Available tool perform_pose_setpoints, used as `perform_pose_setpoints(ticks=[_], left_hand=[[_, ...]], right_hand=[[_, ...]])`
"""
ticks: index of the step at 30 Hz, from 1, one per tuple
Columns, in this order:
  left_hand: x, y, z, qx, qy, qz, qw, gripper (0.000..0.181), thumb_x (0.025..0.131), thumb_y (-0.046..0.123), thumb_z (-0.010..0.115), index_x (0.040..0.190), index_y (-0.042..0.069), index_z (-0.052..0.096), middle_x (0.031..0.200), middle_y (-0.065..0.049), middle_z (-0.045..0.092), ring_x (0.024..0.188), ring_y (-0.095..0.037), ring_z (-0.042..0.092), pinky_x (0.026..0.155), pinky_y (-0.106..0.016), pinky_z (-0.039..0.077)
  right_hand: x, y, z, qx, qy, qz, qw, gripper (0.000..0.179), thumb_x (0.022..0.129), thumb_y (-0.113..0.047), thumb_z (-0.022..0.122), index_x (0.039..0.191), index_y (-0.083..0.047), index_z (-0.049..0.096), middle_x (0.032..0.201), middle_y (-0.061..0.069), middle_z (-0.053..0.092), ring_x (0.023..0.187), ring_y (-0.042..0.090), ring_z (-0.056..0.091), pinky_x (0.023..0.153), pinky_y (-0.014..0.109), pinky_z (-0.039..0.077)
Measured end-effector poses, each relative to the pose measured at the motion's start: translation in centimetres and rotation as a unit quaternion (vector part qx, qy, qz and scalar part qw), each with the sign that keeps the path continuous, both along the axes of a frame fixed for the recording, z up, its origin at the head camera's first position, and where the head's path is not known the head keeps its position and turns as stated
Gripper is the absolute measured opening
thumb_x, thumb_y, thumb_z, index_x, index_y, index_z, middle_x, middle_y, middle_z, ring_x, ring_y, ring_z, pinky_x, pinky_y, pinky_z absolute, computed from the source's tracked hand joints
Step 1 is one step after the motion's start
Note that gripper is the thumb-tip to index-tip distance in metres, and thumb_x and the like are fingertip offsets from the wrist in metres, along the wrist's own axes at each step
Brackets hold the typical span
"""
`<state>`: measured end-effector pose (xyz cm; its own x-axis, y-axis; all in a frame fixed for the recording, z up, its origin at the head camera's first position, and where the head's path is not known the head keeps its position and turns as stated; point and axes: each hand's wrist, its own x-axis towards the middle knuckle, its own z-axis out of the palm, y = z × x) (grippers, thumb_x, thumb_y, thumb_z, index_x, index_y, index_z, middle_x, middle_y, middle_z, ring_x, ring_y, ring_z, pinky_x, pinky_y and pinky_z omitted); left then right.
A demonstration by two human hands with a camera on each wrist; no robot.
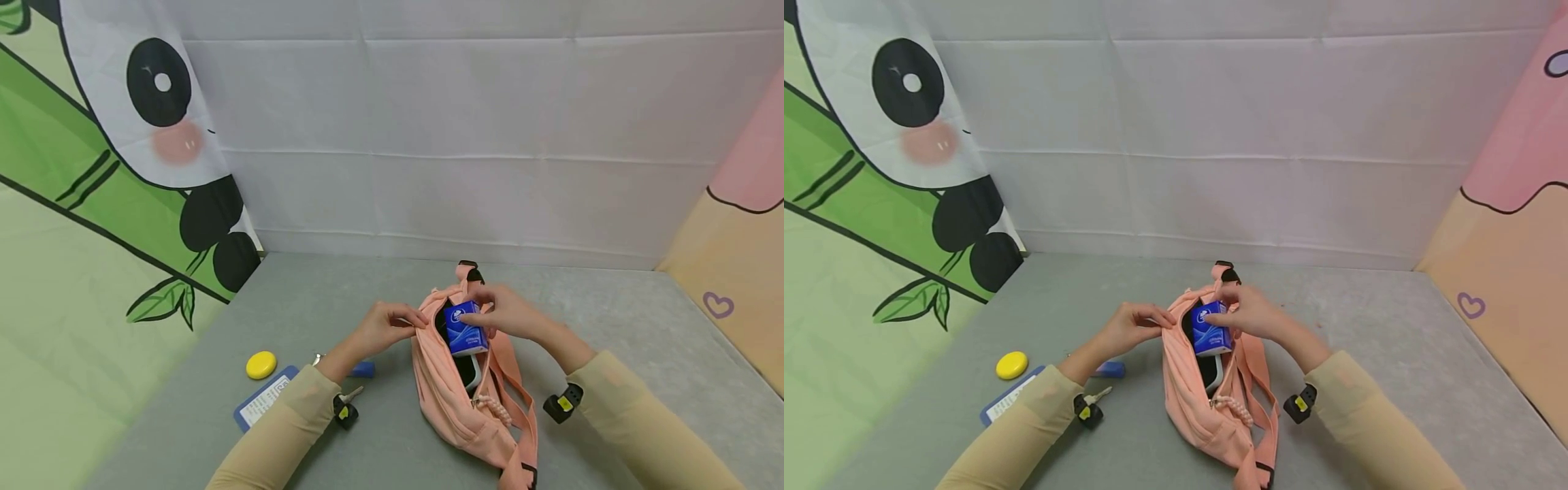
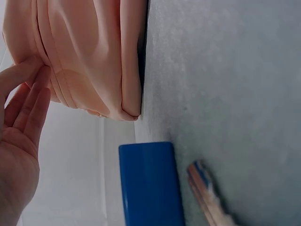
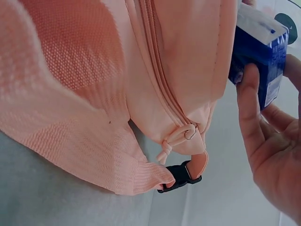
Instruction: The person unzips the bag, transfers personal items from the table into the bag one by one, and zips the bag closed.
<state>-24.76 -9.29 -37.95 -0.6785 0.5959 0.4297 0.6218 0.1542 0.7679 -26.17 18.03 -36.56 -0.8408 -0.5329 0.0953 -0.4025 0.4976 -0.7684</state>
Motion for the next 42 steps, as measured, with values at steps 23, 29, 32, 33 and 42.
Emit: perform_pose_setpoints(ticks=[23, 29, 32, 33, 42], left_hand=[[0.7, -0.5, 0.2, 0.001, 0.010, 0.002, 0.9999, 0.010, 0.086, -0.014, 0.064, 0.092, -0.011, 0.071, 0.100, -0.024, 0.069, 0.097, -0.034, 0.066, 0.080, -0.044, 0.055], [0.8, -0.7, 0.2, 0.003, 0.011, 0.001, 0.9999, 0.009, 0.086, -0.014, 0.064, 0.092, -0.011, 0.071, 0.099, -0.023, 0.069, 0.098, -0.034, 0.066, 0.080, -0.042, 0.055], [0.8, -0.7, 0.2, 0.000, 0.012, 0.002, 0.9999, 0.009, 0.086, -0.013, 0.065, 0.092, -0.010, 0.071, 0.099, -0.023, 0.069, 0.098, -0.031, 0.066, 0.080, -0.041, 0.055], [0.9, -0.7, 0.2, -0.001, 0.012, 0.003, 0.9999, 0.009, 0.086, -0.013, 0.065, 0.092, -0.010, 0.071, 0.100, -0.023, 0.069, 0.098, -0.031, 0.066, 0.080, -0.041, 0.055], [0.3, -0.9, -0.8, -0.001, 0.006, -0.002, 1.0000, 0.009, 0.085, -0.014, 0.064, 0.090, -0.011, 0.071, 0.100, -0.024, 0.069, 0.099, -0.036, 0.065, 0.080, -0.043, 0.055]], right_hand=[[1.3, -1.5, -1.7, -0.010, 0.040, 0.029, 0.9987, 0.033, 0.093, -0.021, 0.067, 0.118, 0.001, 0.065, 0.087, 0.003, 0.065, 0.063, 0.016, 0.060, 0.056, 0.031, 0.050], [1.5, -1.2, -2.1, -0.003, 0.030, 0.064, 0.9975, 0.032, 0.092, -0.014, 0.068, 0.118, 0.003, 0.064, 0.092, 0.003, 0.067, 0.063, 0.015, 0.060, 0.051, 0.029, 0.047], [1.7, -1.4, -2.1, 0.004, 0.037, 0.054, 0.9979, 0.030, 0.092, -0.016, 0.069, 0.116, 0.001, 0.065, 0.095, 0.003, 0.066, 0.068, 0.015, 0.060, 0.054, 0.029, 0.049], [1.8, -1.5, -2.1, 0.005, 0.039, 0.051, 0.9979, 0.030, 0.091, -0.017, 0.070, 0.115, 0.001, 0.066, 0.096, 0.004, 0.066, 0.069, 0.015, 0.060, 0.056, 0.030, 0.049], [2.8, -0.2, -1.4, -0.005, 0.064, -0.021, 0.9977, 0.026, 0.091, -0.013, 0.070, 0.112, 0.003, 0.067, 0.088, 0.004, 0.063, 0.069, 0.023, 0.059, 0.055, 0.029, 0.046]])
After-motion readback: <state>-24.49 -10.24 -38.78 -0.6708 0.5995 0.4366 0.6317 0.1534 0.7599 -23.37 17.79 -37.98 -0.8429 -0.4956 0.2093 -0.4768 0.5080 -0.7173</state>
